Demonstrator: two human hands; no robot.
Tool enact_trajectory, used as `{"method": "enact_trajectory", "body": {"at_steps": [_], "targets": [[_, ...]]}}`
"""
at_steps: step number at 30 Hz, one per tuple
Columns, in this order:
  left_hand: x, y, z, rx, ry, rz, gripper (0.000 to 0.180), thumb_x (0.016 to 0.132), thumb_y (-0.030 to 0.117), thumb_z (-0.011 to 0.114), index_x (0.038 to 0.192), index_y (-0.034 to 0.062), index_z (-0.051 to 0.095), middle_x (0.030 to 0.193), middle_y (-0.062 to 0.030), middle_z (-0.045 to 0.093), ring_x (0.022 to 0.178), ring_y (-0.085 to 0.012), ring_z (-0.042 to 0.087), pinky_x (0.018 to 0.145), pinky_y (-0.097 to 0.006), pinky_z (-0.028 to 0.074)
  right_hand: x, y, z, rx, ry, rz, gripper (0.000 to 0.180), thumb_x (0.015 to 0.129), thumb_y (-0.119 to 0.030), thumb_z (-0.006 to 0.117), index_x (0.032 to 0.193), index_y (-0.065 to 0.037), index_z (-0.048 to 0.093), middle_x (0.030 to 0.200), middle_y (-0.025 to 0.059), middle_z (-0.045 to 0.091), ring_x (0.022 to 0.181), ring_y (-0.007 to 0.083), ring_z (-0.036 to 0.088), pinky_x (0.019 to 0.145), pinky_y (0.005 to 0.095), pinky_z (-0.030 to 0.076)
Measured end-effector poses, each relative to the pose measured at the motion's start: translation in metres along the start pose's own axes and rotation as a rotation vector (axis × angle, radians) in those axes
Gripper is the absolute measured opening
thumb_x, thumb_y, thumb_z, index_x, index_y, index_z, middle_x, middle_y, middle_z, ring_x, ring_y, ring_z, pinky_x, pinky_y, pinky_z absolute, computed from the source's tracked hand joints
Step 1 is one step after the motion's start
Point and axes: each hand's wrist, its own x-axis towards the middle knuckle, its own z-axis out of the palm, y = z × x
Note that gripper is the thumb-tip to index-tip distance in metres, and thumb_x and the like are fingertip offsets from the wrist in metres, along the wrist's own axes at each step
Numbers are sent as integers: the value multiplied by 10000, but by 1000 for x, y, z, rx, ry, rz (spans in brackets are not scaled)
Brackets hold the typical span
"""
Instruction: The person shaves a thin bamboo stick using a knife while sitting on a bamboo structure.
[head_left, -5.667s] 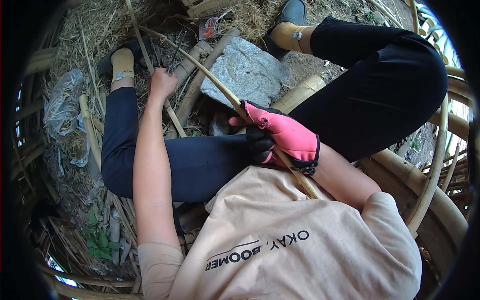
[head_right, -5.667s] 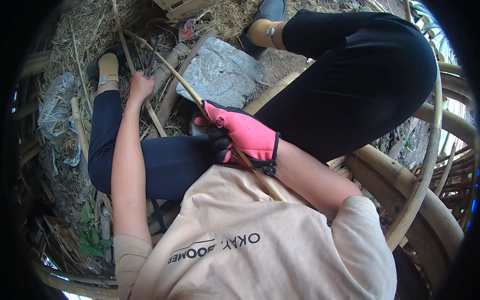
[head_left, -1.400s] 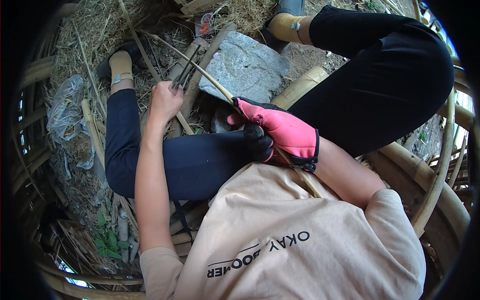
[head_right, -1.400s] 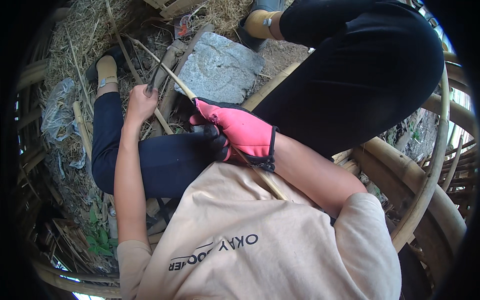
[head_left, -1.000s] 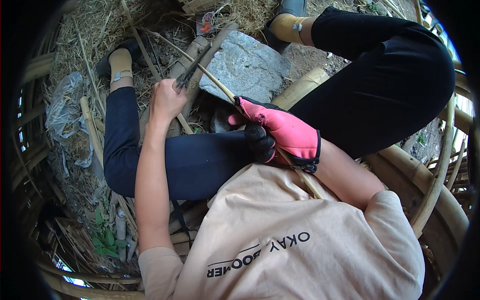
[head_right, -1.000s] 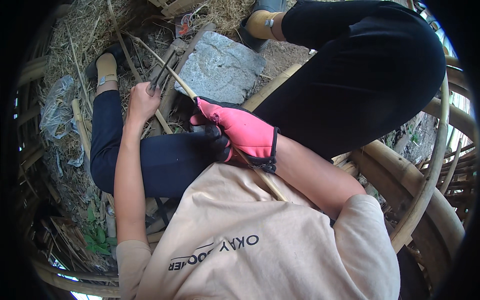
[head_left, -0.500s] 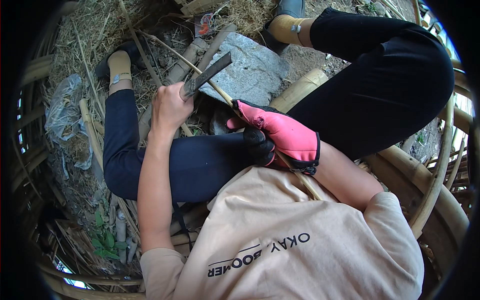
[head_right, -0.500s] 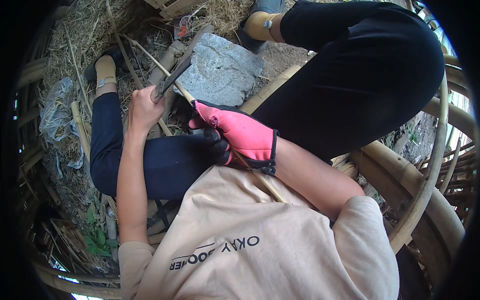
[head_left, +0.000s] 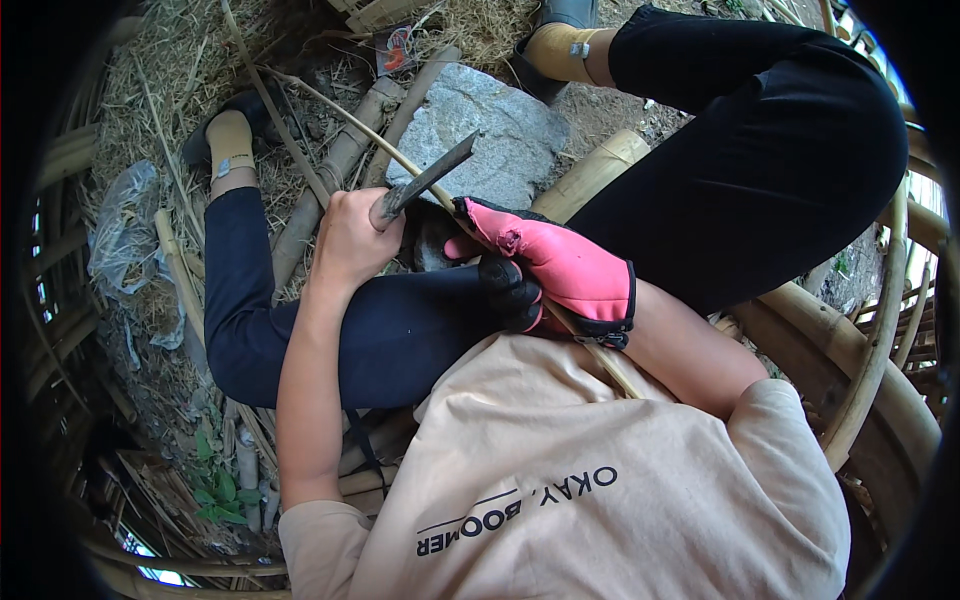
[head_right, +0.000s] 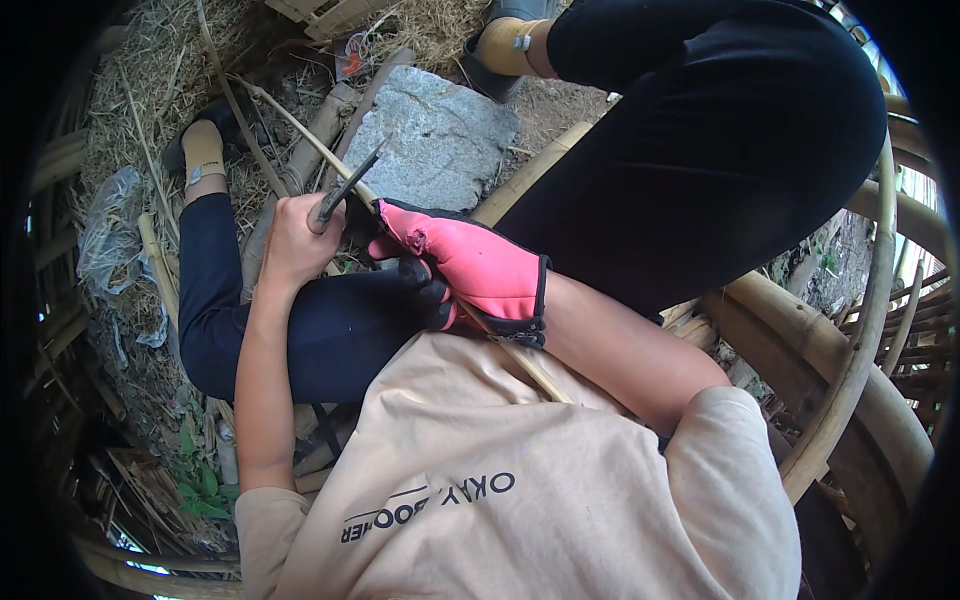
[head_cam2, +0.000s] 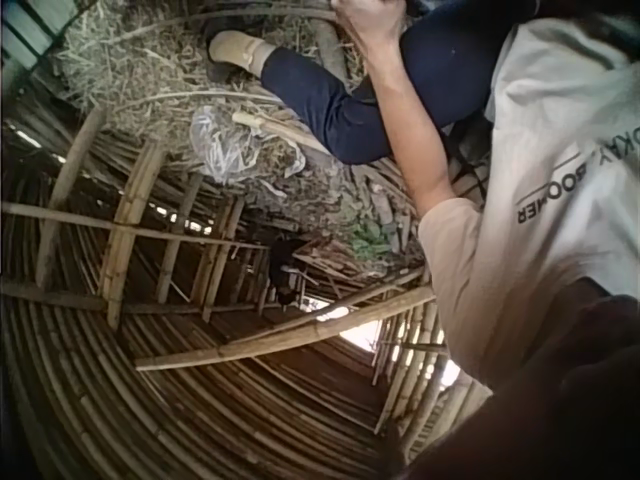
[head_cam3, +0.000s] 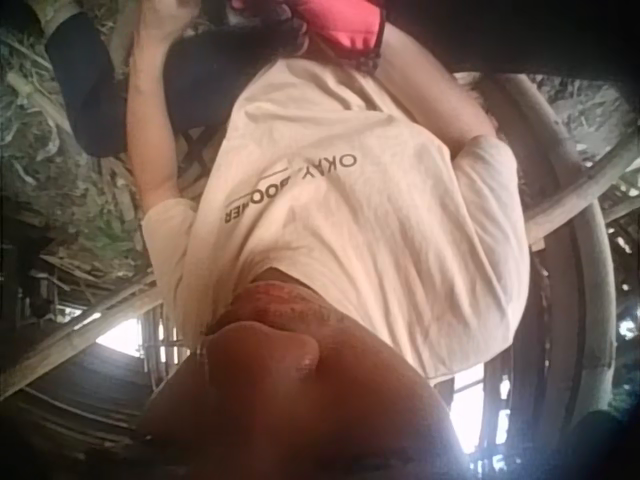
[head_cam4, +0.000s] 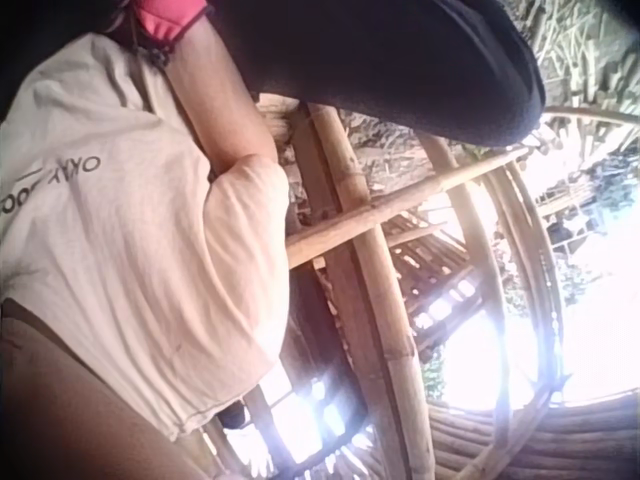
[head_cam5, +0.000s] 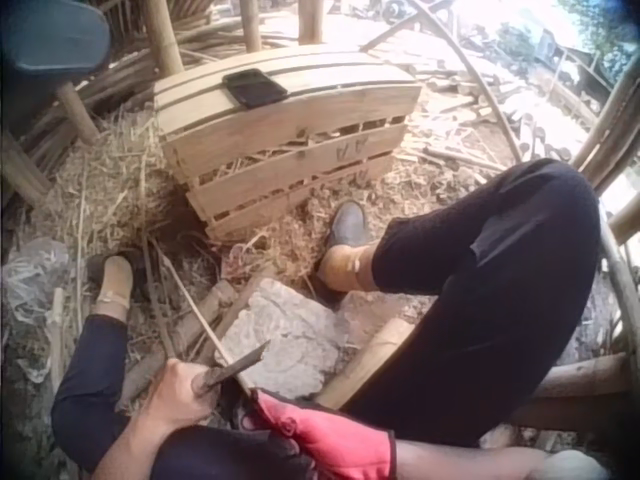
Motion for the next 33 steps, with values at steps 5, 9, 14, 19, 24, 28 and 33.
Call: {"method": "enact_trajectory", "body": {"at_steps": [5,9,14,19,24,28,33], "targets": [[8,-9,2,-9,-42,-22,190,766,74,606,653,-43,509,601,-234,508,596,-449,519,536,-428,413,1,1,2,17,15,0,396,964,-442,577,1056,-56,580,519,-81,475,383,22,412,373,180,323],[8,-53,-13,115,77,-192,260,846,116,614,674,-59,531,541,-185,437,472,-227,413,509,-380,380,-1,1,8,-63,76,-13,401,961,-451,577,1051,-61,576,518,-86,466,382,22,400,375,181,319],[8,-44,-3,2,100,-135,268,845,138,632,672,-41,532,542,-182,442,478,-301,394,508,-382,374,1,0,6,-69,85,-28,404,963,-454,572,1065,-63,568,513,-91,440,386,23,392,381,176,317],[4,-10,3,-9,34,25,275,848,151,624,660,-23,526,542,-178,437,464,-306,426,498,-386,372,-1,0,1,-21,20,2,405,965,-462,565,1073,-72,564,517,-88,431,399,19,392,392,176,319],[14,-45,-5,37,62,-172,231,801,135,610,669,-44,548,611,-237,533,599,-423,562,556,-424,437,-2,0,7,-84,50,-23,408,966,-466,561,1078,-74,563,525,-83,418,406,17,382,393,174,314],[16,-66,-14,60,51,-243,259,817,159,614,669,-47,561,562,-191,531,502,-301,551,536,-402,425,-1,1,5,-43,31,8,409,967,-466,558,1089,-75,558,524,-87,399,409,17,374,393,175,309],[11,-28,-6,-97,-51,-82,353,859,169,651,616,-21,480,508,-23,383,509,-82,366,479,-331,326,-2,-1,3,-45,41,13,409,966,-466,561,1096,-78,557,525,-93,413,406,20,380,389,179,311]]}}
